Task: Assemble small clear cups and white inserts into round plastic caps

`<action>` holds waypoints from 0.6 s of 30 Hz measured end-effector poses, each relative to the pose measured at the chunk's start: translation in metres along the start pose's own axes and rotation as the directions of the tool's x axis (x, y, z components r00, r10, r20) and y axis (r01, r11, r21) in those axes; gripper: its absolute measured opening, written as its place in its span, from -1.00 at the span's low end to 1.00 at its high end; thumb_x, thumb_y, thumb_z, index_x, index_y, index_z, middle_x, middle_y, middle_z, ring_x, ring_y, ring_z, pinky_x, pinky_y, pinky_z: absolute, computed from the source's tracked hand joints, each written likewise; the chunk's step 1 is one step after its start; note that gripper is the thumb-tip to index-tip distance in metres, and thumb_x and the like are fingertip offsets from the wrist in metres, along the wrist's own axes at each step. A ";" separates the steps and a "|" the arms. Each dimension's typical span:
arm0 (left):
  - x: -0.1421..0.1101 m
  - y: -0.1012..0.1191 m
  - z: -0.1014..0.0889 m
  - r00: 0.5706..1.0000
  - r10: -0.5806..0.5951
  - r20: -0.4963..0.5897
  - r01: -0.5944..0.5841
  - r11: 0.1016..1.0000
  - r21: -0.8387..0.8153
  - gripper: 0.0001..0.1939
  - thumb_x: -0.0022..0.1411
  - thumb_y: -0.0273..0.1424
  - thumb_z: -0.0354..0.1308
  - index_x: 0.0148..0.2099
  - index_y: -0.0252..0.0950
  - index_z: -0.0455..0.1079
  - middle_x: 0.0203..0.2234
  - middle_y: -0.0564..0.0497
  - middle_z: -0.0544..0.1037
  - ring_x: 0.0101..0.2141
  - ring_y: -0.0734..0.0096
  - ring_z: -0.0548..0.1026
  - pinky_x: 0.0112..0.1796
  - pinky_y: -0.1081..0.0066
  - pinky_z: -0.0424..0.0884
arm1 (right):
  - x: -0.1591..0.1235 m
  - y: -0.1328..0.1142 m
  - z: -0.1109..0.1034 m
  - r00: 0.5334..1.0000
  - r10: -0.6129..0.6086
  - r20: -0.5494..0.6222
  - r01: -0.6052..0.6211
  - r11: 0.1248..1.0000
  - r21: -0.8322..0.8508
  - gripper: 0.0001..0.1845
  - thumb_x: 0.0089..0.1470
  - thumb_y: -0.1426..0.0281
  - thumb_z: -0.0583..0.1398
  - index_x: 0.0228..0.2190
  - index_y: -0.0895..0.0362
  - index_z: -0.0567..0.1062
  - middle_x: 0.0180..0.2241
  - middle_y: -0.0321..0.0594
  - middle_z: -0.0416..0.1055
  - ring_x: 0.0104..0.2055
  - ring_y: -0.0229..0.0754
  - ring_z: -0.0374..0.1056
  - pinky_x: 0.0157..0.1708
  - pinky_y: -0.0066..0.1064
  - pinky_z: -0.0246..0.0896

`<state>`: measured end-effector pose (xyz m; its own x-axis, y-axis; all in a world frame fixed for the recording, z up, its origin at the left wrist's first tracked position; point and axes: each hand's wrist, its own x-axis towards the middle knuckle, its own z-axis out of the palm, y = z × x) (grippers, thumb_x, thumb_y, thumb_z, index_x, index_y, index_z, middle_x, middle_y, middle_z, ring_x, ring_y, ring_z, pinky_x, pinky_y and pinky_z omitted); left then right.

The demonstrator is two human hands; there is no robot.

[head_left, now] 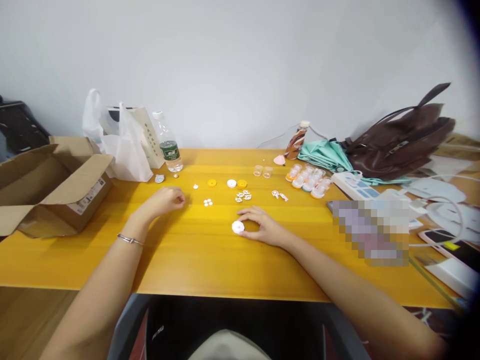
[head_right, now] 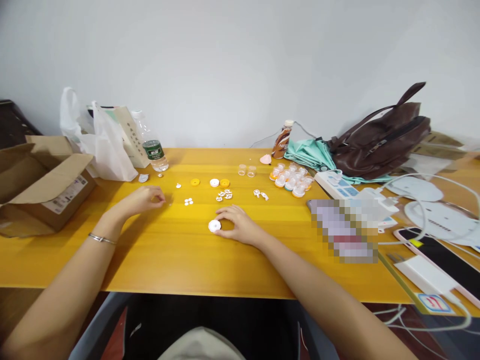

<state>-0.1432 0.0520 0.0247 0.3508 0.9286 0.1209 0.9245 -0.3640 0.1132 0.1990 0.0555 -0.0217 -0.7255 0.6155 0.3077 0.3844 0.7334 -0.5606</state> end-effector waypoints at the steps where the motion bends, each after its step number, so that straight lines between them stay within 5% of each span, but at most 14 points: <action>1: 0.001 0.001 0.002 1.000 0.003 0.009 -0.003 1.000 -0.009 -0.82 0.10 -0.37 0.00 -0.41 -0.30 0.40 -0.43 -0.03 0.50 -0.41 0.37 0.42 -0.31 0.43 0.27 | 0.000 0.000 0.000 1.000 0.000 0.001 0.000 1.000 0.005 -0.73 -0.05 0.29 0.25 -0.24 0.06 0.46 -0.05 -0.14 0.35 0.01 -0.10 0.26 0.06 -0.14 0.06; 18: 0.002 0.003 0.006 1.000 0.017 0.024 -0.014 0.990 -0.139 -0.77 0.11 -0.28 0.04 -0.39 -0.29 0.45 -0.44 -0.01 0.51 -0.42 0.39 0.43 -0.31 0.44 0.30 | 0.000 0.002 0.000 1.000 -0.004 0.006 0.004 0.999 0.032 -0.73 -0.06 0.27 0.24 -0.26 0.07 0.44 -0.05 -0.14 0.35 0.02 -0.10 0.25 0.07 -0.16 0.05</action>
<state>-0.1388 0.0528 0.0197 0.3704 0.9236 0.0988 0.8897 -0.3834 0.2479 0.2002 0.0565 -0.0225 -0.7306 0.6109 0.3048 0.3637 0.7261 -0.5835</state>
